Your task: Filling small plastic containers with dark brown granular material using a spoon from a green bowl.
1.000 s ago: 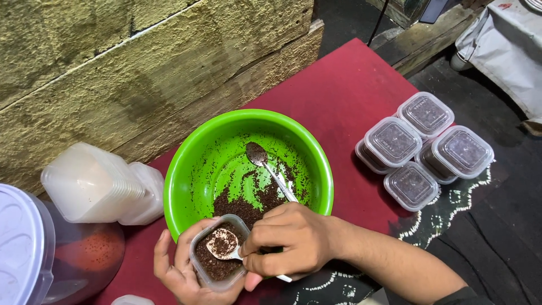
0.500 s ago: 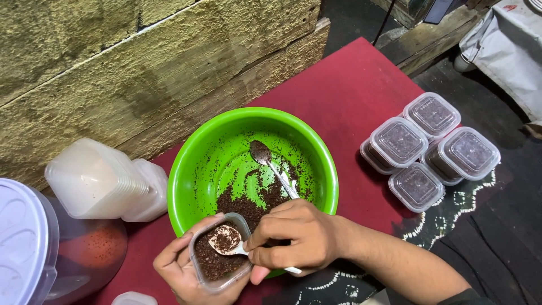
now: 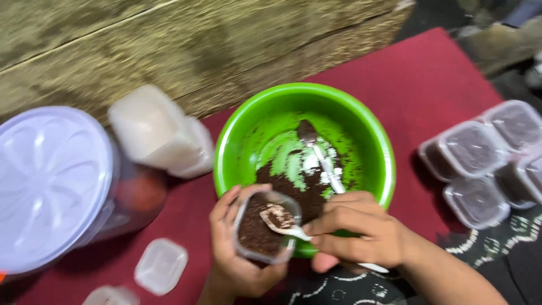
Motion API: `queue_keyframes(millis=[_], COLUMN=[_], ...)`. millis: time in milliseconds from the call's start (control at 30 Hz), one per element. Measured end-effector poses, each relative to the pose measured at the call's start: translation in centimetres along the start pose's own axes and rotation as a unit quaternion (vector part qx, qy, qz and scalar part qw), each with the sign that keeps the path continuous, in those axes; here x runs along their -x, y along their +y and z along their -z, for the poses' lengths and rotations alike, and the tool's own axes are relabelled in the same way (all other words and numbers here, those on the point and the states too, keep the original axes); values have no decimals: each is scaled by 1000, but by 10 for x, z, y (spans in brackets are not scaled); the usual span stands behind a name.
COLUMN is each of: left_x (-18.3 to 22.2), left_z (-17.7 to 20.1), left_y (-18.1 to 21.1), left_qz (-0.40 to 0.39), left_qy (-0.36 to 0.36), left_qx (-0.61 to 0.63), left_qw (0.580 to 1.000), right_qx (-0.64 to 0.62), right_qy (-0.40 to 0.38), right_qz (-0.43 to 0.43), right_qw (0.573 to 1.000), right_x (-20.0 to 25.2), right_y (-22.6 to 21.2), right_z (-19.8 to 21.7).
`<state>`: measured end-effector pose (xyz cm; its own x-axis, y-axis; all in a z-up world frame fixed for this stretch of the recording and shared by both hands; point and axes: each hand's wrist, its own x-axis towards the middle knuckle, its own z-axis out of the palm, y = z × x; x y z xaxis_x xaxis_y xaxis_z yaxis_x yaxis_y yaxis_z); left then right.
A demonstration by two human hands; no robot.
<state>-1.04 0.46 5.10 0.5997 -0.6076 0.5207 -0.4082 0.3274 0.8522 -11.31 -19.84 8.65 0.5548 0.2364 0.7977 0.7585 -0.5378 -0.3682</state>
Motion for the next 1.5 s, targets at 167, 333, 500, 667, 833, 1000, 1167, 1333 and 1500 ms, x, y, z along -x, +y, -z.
queue_keyframes(millis=[167, 333, 500, 667, 833, 1000, 1167, 1333, 1500], left_x=[8, 2, -6, -3, -2, -6, -11, -14, -12], left_z=[0, 1, 5, 9, 8, 10, 21, 26, 31], left_y=[-1, 3, 11, 4, 1, 10, 18, 28, 27], left_qz=[15, -18, -74, -93, -95, -88, -85, -25, -1], left_qy=[4, 11, -14, -21, -20, -21, -25, -55, -80], left_qx=[44, 9, 48, 39, 67, 63, 18, 39, 31], left_qw=[999, 1000, 996, 995, 993, 994, 996, 997, 996], right_qx=[5, 22, 29, 77, 56, 27, 70, 58, 40], right_qy=[39, 84, 95, 48, 26, 37, 32, 15, 48], right_qz=[1, -2, -136, -93, -106, -56, -59, -57, -4], right_qw=[999, 996, 986, 992, 993, 997, 995, 997, 998], right_x=[6, 18, 47, 25, 23, 12, 20, 25, 15], right_y=[-4, -9, -13, -18, -17, -9, -9, -12, -3], right_z=[-16, -26, -23, -26, -17, -27, -21, -14, -29])
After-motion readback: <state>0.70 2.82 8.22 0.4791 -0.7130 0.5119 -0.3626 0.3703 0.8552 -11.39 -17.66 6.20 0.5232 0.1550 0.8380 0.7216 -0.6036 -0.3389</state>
